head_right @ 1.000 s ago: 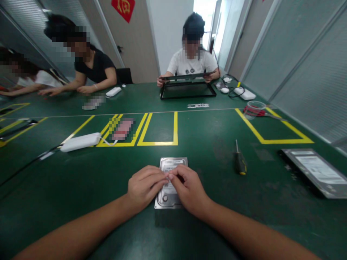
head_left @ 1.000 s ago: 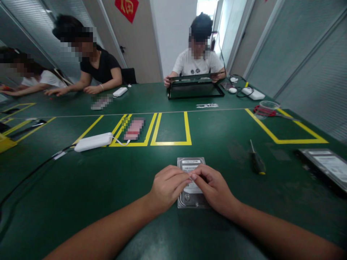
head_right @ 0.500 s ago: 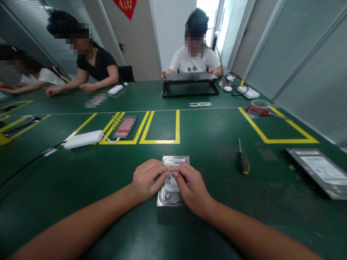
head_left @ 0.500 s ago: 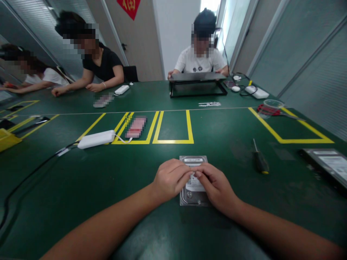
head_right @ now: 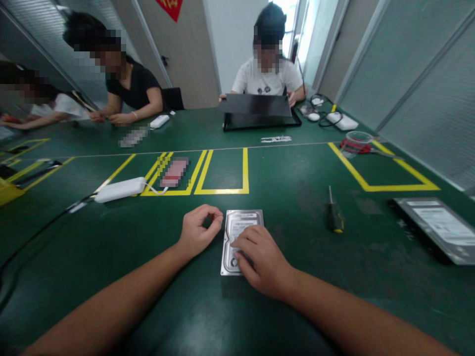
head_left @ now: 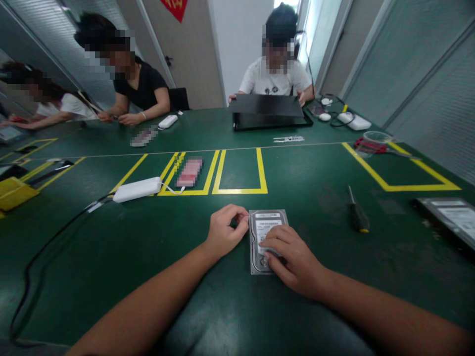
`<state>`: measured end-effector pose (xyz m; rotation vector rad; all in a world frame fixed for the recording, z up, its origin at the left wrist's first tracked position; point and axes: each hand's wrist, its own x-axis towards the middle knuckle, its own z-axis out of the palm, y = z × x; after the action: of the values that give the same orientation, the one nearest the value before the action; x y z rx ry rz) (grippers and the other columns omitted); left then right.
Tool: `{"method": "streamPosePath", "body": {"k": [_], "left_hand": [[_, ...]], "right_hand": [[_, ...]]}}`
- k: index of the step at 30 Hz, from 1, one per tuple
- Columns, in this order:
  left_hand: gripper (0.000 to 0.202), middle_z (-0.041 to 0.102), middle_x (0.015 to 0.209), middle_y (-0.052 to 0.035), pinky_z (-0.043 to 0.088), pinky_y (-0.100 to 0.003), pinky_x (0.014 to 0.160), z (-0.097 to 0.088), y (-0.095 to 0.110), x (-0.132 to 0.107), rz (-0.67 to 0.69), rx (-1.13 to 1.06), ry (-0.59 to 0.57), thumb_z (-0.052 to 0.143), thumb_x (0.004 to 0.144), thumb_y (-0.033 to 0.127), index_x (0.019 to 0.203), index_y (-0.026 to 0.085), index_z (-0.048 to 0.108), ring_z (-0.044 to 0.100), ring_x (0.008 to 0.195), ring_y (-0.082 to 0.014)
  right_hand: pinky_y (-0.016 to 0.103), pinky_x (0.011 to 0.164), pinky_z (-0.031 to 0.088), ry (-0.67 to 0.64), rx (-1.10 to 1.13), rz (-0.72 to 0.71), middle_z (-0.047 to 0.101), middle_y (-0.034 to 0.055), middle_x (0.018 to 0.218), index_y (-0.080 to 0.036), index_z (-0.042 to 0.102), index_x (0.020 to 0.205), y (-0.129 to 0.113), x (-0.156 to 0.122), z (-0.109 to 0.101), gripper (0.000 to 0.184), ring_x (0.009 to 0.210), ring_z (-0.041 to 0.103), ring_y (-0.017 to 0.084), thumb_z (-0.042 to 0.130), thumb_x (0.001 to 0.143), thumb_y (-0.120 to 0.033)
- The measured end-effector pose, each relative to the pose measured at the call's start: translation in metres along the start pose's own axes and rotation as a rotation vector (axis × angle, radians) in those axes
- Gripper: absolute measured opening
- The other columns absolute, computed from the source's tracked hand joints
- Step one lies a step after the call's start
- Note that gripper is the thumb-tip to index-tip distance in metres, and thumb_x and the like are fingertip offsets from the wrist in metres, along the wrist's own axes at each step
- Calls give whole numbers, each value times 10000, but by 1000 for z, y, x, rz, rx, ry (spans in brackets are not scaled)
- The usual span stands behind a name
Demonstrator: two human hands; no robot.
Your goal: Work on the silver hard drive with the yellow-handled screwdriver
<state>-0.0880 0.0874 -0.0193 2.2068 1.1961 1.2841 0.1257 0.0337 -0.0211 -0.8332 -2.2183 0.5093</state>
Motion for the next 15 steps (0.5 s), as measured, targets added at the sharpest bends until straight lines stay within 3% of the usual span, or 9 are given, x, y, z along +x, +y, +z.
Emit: {"method": "streamPosePath", "body": {"k": [7, 15], "left_hand": [[98, 658, 844, -17, 476, -252, 730, 2, -8, 4, -72, -20, -75, 564, 924, 203, 918, 165, 654, 600, 768, -128], [124, 651, 818, -16, 461, -261, 709, 4, -16, 12, -149, -31, -155, 569, 930, 248, 877, 164, 643, 590, 756, -140]], "right_hand": [[448, 973, 367, -58, -121, -16, 585, 94, 1185, -183, 626, 1146, -9, -4, -3, 257, 1138, 491, 243, 530, 908, -203], [573, 1132, 189, -174, -252, 30, 497, 76, 1409, -251, 579, 1311, -15, -9, -6, 489, 1350, 377, 315, 606, 840, -381]]}}
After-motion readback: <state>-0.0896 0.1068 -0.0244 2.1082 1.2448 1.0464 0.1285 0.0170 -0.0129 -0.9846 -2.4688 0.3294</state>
